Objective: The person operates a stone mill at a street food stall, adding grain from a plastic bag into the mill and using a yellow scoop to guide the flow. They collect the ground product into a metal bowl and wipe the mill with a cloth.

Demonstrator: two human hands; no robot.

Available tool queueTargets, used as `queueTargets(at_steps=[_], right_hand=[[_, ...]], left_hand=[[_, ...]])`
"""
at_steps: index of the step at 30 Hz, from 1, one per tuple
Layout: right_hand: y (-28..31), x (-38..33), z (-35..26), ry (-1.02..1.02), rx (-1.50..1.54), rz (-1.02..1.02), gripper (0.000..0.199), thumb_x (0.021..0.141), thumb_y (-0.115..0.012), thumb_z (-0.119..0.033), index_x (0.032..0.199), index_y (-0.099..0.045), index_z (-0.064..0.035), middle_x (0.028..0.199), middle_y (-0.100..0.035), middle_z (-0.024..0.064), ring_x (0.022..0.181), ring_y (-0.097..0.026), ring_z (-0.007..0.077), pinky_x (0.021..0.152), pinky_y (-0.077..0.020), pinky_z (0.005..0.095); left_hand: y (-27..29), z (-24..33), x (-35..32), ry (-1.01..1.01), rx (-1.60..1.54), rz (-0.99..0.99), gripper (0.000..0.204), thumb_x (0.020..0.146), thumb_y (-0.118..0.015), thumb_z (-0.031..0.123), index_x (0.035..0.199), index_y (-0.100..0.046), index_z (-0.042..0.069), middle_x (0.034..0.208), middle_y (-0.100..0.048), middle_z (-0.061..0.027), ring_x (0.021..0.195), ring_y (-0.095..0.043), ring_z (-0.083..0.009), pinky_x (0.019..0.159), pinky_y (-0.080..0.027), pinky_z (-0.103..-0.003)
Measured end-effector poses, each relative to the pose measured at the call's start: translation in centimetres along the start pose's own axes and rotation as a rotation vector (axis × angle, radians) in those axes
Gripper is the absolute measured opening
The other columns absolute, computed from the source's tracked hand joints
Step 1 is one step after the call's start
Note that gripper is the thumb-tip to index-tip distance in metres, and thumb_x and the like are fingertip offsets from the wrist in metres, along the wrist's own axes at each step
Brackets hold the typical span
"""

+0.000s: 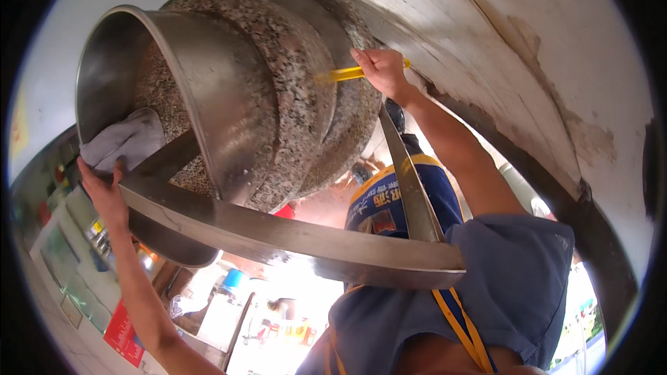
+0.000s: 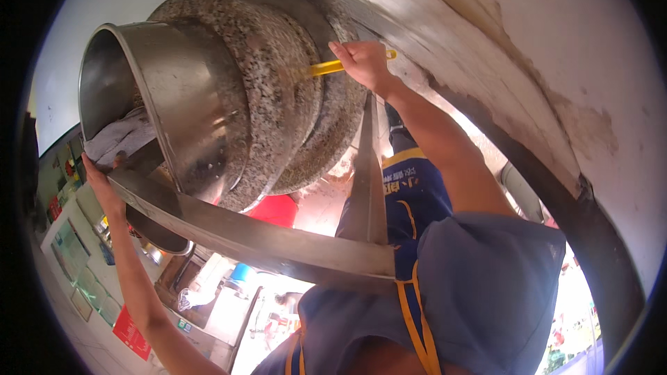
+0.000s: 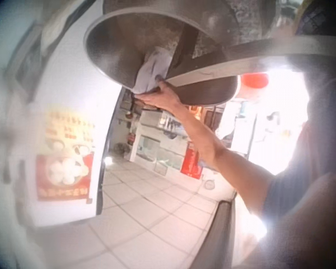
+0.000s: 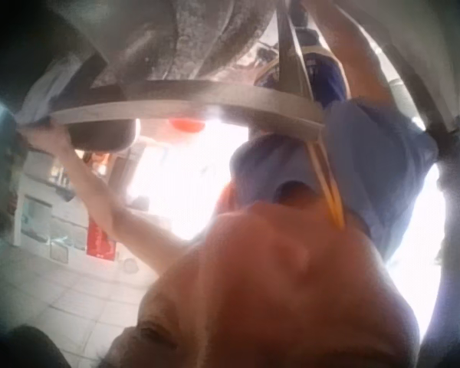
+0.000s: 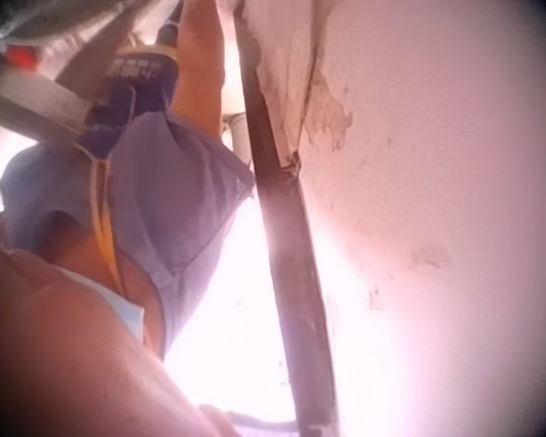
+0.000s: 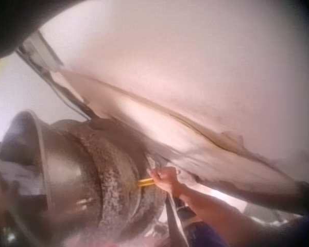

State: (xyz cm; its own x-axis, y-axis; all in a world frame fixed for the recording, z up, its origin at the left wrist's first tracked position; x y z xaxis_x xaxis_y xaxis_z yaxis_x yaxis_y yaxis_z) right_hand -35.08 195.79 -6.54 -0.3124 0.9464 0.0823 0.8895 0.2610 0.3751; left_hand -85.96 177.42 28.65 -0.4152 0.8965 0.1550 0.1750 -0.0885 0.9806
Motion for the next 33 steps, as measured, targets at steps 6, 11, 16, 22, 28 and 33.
queueTargets(at_steps=[6,11,16,22,28,33], right_hand=[[5.4,-6.9,4.2,-0.242,0.077,-0.078,0.045,0.097,-0.062,-0.037,0.063,-0.064,-0.0067,0.049,-0.055,0.0037,0.041,-0.049,0.0143,0.043,-0.0408,0.0336],[0.0,-5.0,-0.7,-0.158,0.067,-0.101,0.040,0.097,-0.062,-0.018,0.064,-0.051,-0.0002,0.052,-0.039,-0.0034,0.051,-0.036,0.0066,0.047,-0.0299,0.0299],[5.9,-8.4,5.5,-0.401,0.034,0.066,0.039,0.098,-0.062,-0.019,0.064,-0.057,0.0002,0.054,-0.044,-0.0037,0.055,-0.038,0.0038,0.049,-0.0356,0.0269],[0.8,-0.2,0.4,-0.201,0.011,0.117,0.046,0.094,-0.063,-0.041,0.065,-0.065,-0.0057,0.051,-0.053,0.0114,0.049,-0.057,0.0211,0.050,-0.0438,0.0369],[0.1,7.0,-0.7,-0.206,-0.206,0.094,0.042,0.094,-0.064,-0.042,0.073,-0.069,-0.0068,0.056,-0.057,0.0133,0.049,-0.055,0.0290,0.050,-0.0444,0.0376],[-6.9,13.4,-5.3,0.119,-0.431,0.104,0.043,0.098,-0.054,-0.042,0.072,-0.072,-0.0134,0.063,-0.065,0.0113,0.056,-0.064,0.0312,0.052,-0.0484,0.0419]], left_hand=[[0.5,0.2,-1.0,-0.041,0.002,0.007,0.086,0.089,-0.072,0.037,0.154,-0.026,0.003,0.147,-0.040,-0.0264,0.135,-0.041,-0.0397,0.112,-0.033,-0.044],[0.5,0.4,-0.3,-0.103,0.024,0.020,0.085,0.090,-0.072,0.036,0.153,-0.026,-0.001,0.148,-0.039,-0.0266,0.135,-0.041,-0.0385,0.114,-0.031,-0.042],[0.0,-0.3,-1.1,-0.011,-0.099,0.002,0.084,0.089,-0.075,0.024,0.153,-0.026,-0.002,0.143,-0.043,-0.0247,0.132,-0.043,-0.0343,0.112,-0.031,-0.039],[0.2,0.2,-0.1,0.012,-0.041,-0.004,0.083,0.089,-0.074,0.019,0.154,-0.026,0.000,0.141,-0.044,-0.0241,0.130,-0.045,-0.0354,0.111,-0.033,-0.041],[0.6,0.5,-1.6,0.043,-0.075,-0.020,0.088,0.087,-0.073,0.022,0.155,-0.021,0.003,0.149,-0.037,-0.0247,0.140,-0.036,-0.0386,0.116,-0.028,-0.043],[0.5,1.6,-0.1,0.014,-0.064,-0.017,0.087,0.088,-0.073,0.026,0.155,-0.022,0.003,0.151,-0.034,-0.0253,0.140,-0.035,-0.0391,0.116,-0.028,-0.042]])
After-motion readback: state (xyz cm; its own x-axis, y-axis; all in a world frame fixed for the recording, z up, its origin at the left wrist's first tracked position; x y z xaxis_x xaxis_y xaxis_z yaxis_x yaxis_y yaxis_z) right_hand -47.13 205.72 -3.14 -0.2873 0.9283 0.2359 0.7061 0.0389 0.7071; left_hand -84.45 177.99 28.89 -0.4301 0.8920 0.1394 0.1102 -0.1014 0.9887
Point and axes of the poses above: each hand's wrist, its own x-axis towards the middle knuckle, its own y-axis out of the back of the hand, z = x × y, the point moved 10 cm from there along x, towards the middle knuckle
